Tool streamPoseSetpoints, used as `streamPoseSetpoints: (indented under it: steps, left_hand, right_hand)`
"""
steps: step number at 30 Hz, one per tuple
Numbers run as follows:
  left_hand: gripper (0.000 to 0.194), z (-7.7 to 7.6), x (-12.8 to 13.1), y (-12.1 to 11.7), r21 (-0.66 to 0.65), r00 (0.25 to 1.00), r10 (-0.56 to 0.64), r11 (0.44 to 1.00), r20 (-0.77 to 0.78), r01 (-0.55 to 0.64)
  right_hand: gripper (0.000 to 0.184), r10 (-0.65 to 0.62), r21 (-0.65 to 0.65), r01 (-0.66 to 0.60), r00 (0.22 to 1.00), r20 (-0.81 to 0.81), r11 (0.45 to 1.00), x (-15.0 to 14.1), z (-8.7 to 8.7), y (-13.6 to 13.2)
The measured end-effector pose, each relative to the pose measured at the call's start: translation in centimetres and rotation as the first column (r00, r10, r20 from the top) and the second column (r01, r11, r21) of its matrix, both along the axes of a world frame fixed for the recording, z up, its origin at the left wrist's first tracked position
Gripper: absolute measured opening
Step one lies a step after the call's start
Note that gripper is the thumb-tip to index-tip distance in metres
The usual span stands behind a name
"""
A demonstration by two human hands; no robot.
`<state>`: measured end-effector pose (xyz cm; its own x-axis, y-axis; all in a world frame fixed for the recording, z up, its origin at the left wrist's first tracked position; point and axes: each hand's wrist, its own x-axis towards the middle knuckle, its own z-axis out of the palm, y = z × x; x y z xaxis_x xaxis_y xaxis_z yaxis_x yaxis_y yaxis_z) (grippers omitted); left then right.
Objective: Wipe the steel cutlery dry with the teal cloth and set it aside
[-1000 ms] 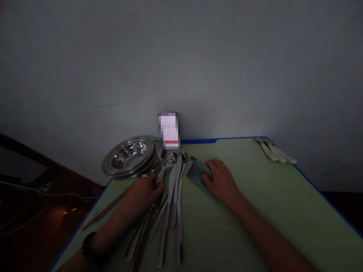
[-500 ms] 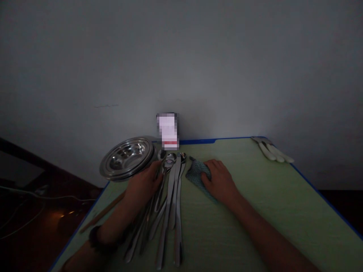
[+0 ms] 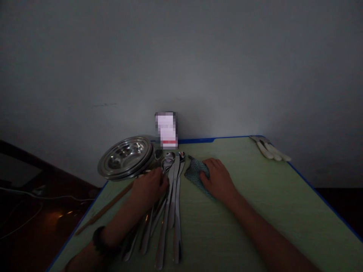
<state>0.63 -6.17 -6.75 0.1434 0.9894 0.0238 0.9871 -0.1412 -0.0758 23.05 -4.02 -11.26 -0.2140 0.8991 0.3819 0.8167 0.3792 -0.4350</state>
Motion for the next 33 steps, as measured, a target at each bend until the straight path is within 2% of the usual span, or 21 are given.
streamPoseSetpoints:
  steps: [6, 10, 14, 19, 21, 24, 27, 31, 33]
  left_hand:
    - [0.026, -0.1, 0.4, 0.5, -0.018, 1.0, 0.026, 1.0, 0.005, -0.025]
    - [0.026, 0.5, 0.3, 1.7, -0.079, 0.999, 0.043, 0.996, 0.002, -0.043]
    - [0.027, 1.2, 0.0, 2.7, -0.112, 0.999, 0.013, 0.994, 0.04, -0.008]
    - [0.032, 1.5, 0.0, 2.7, -0.071, 0.996, 0.012, 0.997, 0.091, -0.006]
    - [0.033, 1.9, 0.2, 2.8, -0.068, 0.991, -0.002, 0.998, 0.132, 0.011]
    - [0.034, 3.4, 0.4, 3.3, -0.104, 0.972, -0.06, 0.991, 0.229, 0.085]
    - [0.04, 5.8, 0.7, 3.8, -0.203, 0.927, -0.108, 0.96, 0.358, 0.19]
    - [0.04, 8.8, 1.2, 3.8, -0.402, 0.849, -0.132, 0.836, 0.511, 0.373]
    - [0.036, 9.7, 1.5, 3.7, -0.428, 0.828, -0.136, 0.803, 0.545, 0.414]
  right_hand:
    - [0.02, 0.002, 0.021, -0.001, 1.0, -0.01, 1.0, 0.0, 0.1, 0.0]
    - [0.018, 0.005, 0.038, -0.004, 1.0, -0.021, 0.999, -0.1, 0.3, -0.1]
    - [0.017, -0.002, 0.05, 0.004, 0.999, -0.032, 0.999, -0.1, 0.1, 0.0]
    - [0.034, -0.067, 0.132, 0.079, 0.993, -0.096, 0.988, -0.2, 0.4, 0.0]
    - [0.035, -0.06, 0.168, 0.07, 0.996, -0.065, 0.983, -0.2, 0.9, -0.2]
    - [0.037, 0.066, 0.09, -0.074, 0.994, 0.089, 0.993, -0.5, 1.6, -0.9]
    - [0.04, 0.135, -0.066, -0.129, 0.985, 0.104, 0.989, -0.8, 2.1, -1.2]
    - [0.009, 0.155, -0.169, -0.144, 0.986, 0.054, 0.975, 0.0, 3.5, 0.2]
    - [0.007, 0.168, -0.196, -0.161, 0.985, 0.022, 0.967, 1.1, 5.1, 1.5]
